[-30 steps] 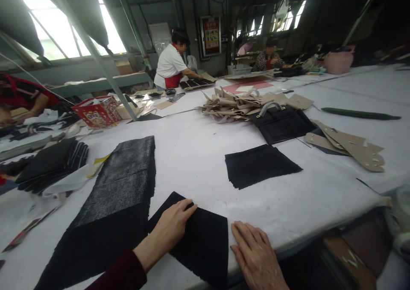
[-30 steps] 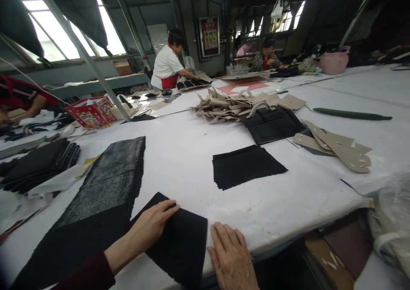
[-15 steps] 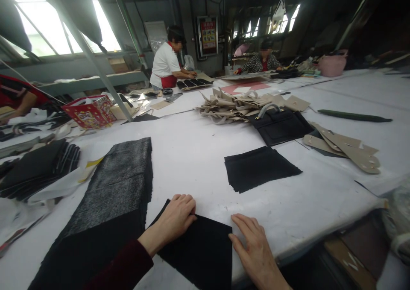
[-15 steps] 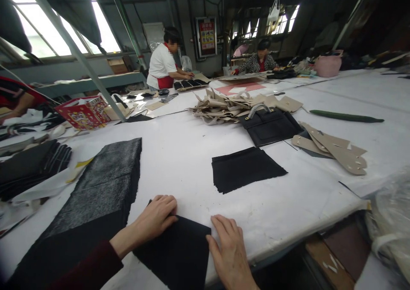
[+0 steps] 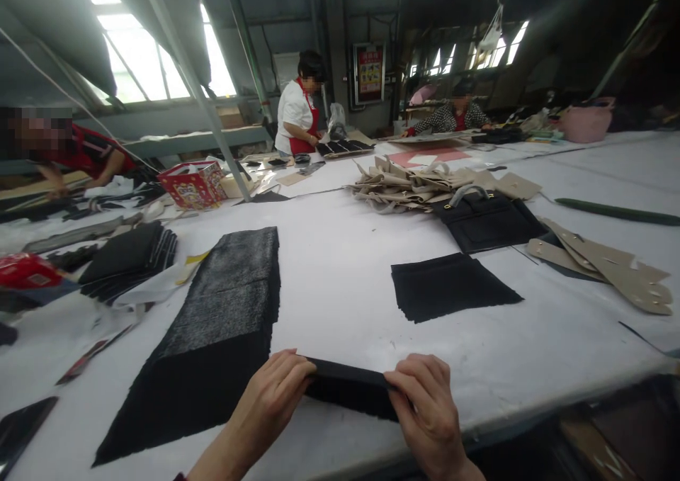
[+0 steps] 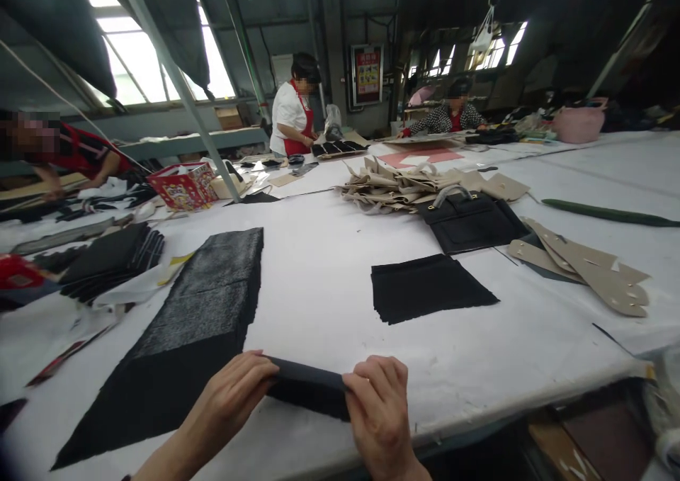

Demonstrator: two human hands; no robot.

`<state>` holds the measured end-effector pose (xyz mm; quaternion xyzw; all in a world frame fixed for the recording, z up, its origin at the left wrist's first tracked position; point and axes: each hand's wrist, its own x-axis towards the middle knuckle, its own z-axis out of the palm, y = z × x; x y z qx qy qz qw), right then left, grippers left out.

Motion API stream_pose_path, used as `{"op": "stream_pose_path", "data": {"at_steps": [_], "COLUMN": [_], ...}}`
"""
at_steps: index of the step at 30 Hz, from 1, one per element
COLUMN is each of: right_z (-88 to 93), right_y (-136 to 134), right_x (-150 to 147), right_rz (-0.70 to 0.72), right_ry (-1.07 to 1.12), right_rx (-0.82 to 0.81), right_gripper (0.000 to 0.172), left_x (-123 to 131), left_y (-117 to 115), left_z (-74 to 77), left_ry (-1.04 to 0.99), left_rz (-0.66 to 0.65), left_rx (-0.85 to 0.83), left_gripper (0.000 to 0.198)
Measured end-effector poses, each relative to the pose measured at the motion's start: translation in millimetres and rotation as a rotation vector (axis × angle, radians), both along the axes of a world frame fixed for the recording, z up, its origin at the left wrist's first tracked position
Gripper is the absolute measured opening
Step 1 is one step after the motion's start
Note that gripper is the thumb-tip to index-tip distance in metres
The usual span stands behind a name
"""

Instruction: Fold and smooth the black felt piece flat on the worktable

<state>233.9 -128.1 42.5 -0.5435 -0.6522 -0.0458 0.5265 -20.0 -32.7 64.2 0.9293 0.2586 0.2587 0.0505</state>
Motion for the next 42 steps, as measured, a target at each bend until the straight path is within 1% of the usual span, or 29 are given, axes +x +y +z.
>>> {"op": "stream_pose_path", "data": {"at_steps": [2, 5, 10, 13, 14, 15, 17, 18, 20, 21, 23, 25, 27, 30, 32, 34, 36, 38, 40, 42], "right_z": [12.1, 23.5, 32.3, 37.2, 39.2, 41.3, 44.9, 45.8, 44.3, 41.4, 32.2, 21.4, 13.5, 10.5, 10.7, 8.0, 0.5, -10.2, -20.4, -26.7], "right_y": [-3.8, -8.9, -15.8, -22.0, -24.7, -27.2, -30.8, -30.9, -26.8, -22.3, -9.0, 9.2, 31.1, 70.3, 99.4, 128.1, 152.8, 170.5, 180.1, 182.3], "right_x": [-5.8, -12.1, -18.7, -18.4, -16.4, -12.8, 0.1, 9.8, 36.3, 52.8, 91.4, 134.9, 179.8, 242.4, 276.6, 302.3, 319.2, 328.2, 330.9, 327.9], "right_rz": [0.018, 0.056, 0.115, 0.214, 0.254, 0.281, 0.294, 0.285, 0.27, 0.273, 0.259, 0.186, 0.066, -0.083, -0.156, -0.235, -0.311, -0.37, -0.418, -0.469], "right_ry": [-0.064, -0.125, -0.169, -0.103, -0.038, 0.048, 0.238, 0.33, 0.504, 0.584, 0.712, 0.733, 0.638, 0.456, 0.381, 0.285, 0.181, 0.085, 0.005, -0.065], "right_rx": [0.061, 0.102, 0.126, 0.119, 0.078, 0.002, -0.234, -0.372, -0.61, -0.691, -0.783, -0.825, -0.85, -0.839, -0.821, -0.805, -0.795, -0.79, -0.779, -0.742], "right_gripper": [0.027, 0.028, 0.031, 0.027, 0.024, 0.02, 0.013, 0.014, 0.022, 0.027, 0.036, 0.042, 0.043, 0.038, 0.032, 0.029, 0.029, 0.027, 0.02, 0.008], "left_x": [-10.5, -22.6, -35.9, -41.8, -42.8, -42.8, -38.1, -32.5, -13.2, 0.8, 36.8, 80.6, 127.9, 195.8, 234.2, 264.7, 286.2, 299.4, 305.7, 307.8], "left_y": [-12.3, -25.7, -37.0, -41.3, -42.1, -42.2, -39.3, -35.8, -24.8, -17.3, 1.4, 24.4, 50.1, 88.3, 109.9, 126.8, 138.8, 146.7, 151.3, 153.3], "left_z": [0.3, -0.6, -5.4, -7.8, -7.5, -6.6, -2.6, 0.1, 4.9, 6.3, 6.3, 3.3, -0.4, -4.5, -7.5, -12.2, -18.9, -27.0, -35.5, -43.4], "left_ry": [-0.055, -0.123, -0.22, -0.303, -0.325, -0.335, -0.304, -0.267, -0.183, -0.151, -0.127, -0.124, -0.098, -0.048, -0.034, -0.019, -0.008, 0.002, 0.013, 0.016], "left_rz": [0.046, 0.125, 0.223, 0.287, 0.304, 0.313, 0.291, 0.262, 0.199, 0.178, 0.169, 0.18, 0.181, 0.19, 0.224, 0.28, 0.335, 0.365, 0.371, 0.37], "left_rx": [0.032, 0.074, 0.109, 0.073, 0.02, -0.063, -0.296, -0.425, -0.669, -0.773, -0.928, -0.992, -0.958, -0.834, -0.767, -0.692, -0.608, -0.532, -0.476, -0.441], "left_gripper": [0.017, 0.016, 0.015, 0.012, 0.012, 0.012, 0.014, 0.016, 0.023, 0.026, 0.03, 0.03, 0.028, 0.024, 0.021, 0.018, 0.016, 0.015, 0.013, 0.01]}}
